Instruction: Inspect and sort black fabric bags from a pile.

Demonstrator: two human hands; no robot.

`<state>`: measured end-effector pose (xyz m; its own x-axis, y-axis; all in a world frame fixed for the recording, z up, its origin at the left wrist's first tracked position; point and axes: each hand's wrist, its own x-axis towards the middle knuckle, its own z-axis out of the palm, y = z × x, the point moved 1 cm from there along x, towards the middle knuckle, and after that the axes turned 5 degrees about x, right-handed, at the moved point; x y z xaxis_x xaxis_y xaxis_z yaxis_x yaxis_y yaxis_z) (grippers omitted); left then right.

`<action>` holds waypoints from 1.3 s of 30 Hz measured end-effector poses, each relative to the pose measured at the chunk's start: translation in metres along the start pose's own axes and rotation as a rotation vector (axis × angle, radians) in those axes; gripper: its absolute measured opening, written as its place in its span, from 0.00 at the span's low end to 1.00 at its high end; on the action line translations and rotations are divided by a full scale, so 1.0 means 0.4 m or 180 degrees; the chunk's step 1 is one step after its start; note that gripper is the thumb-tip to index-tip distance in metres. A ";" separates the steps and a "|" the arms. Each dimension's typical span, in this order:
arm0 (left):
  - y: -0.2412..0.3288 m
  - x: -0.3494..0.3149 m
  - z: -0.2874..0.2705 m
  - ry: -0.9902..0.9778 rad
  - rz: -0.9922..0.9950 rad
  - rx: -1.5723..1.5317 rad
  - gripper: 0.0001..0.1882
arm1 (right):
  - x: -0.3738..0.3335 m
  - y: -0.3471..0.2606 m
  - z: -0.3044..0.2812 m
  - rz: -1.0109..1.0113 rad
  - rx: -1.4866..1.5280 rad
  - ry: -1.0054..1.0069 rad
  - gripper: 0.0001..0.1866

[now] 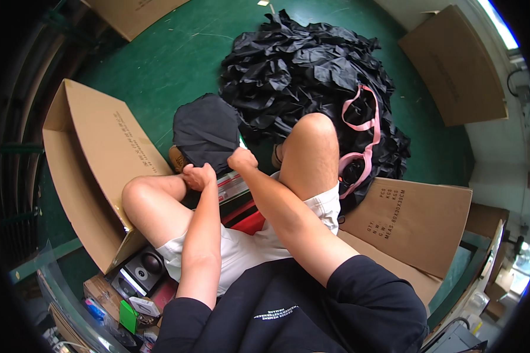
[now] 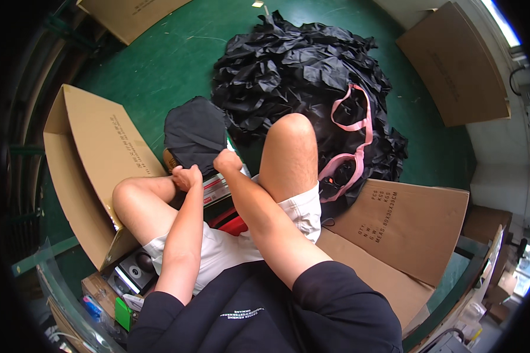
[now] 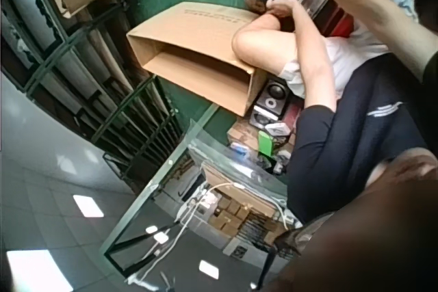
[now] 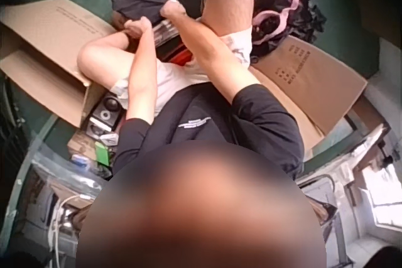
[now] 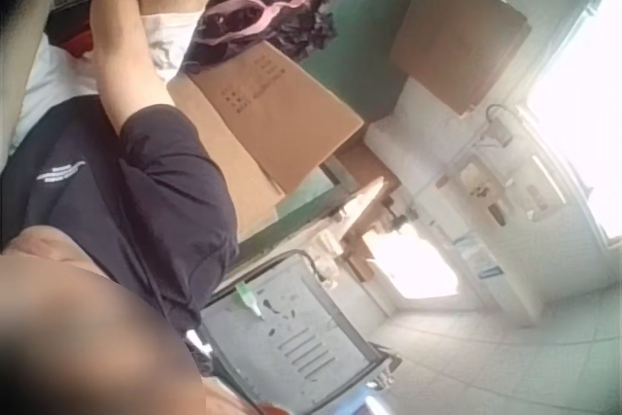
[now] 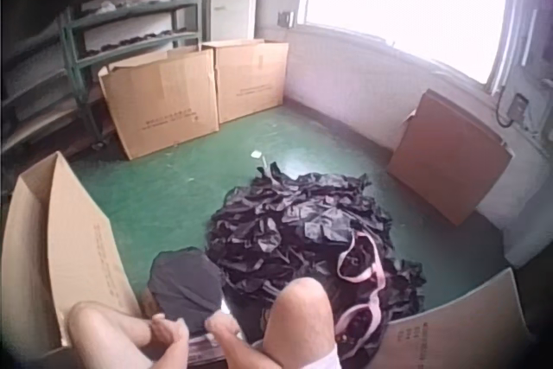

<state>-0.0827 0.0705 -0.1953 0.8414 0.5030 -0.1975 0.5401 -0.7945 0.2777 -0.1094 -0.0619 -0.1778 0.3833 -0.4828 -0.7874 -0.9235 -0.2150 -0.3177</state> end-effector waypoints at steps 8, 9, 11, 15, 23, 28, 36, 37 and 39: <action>0.022 -0.070 0.004 -0.0459 0.2323 0.0841 0.38 | -0.038 -0.207 -0.279 -0.1190 0.0319 0.0399 0.16; 0.023 -0.071 0.006 -0.0444 0.2363 0.0895 0.36 | -0.048 -0.229 -0.326 -0.1430 0.0303 0.0509 0.16; 0.046 -0.081 0.002 -0.0526 0.2357 0.0963 0.35 | -0.025 -0.257 -0.433 -0.1912 0.0112 0.0284 0.17; 0.055 -0.074 -0.022 -0.0631 0.2353 0.1194 0.36 | -0.034 -0.205 -0.594 -0.3001 0.1184 -0.0056 0.15; 0.126 -0.091 -0.073 -0.1131 0.2875 0.2458 0.41 | 0.210 0.356 -0.648 -0.1401 0.2777 0.1459 0.08; 0.111 -0.085 -0.052 -0.1061 0.3149 0.2533 0.37 | 0.287 0.698 -0.482 0.0065 0.3273 0.1126 0.06; 0.094 -0.084 -0.052 -0.1033 0.3273 0.2545 0.36 | 0.302 0.728 -0.302 0.0403 0.1976 0.0973 0.14; 0.096 -0.086 -0.053 -0.1053 0.3291 0.2530 0.37 | 0.297 0.713 -0.289 0.0325 0.1843 0.1107 0.16; 0.100 -0.087 -0.056 -0.1127 0.3258 0.2584 0.38 | 0.280 0.695 -0.264 -0.0005 0.1568 0.0809 0.18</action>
<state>-0.0900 0.0287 -0.1562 0.7406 -0.4466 -0.5021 -0.5870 -0.7937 -0.1598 -0.3215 -0.2655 -0.2985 0.3201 -0.6855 -0.6539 -0.7979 0.1771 -0.5762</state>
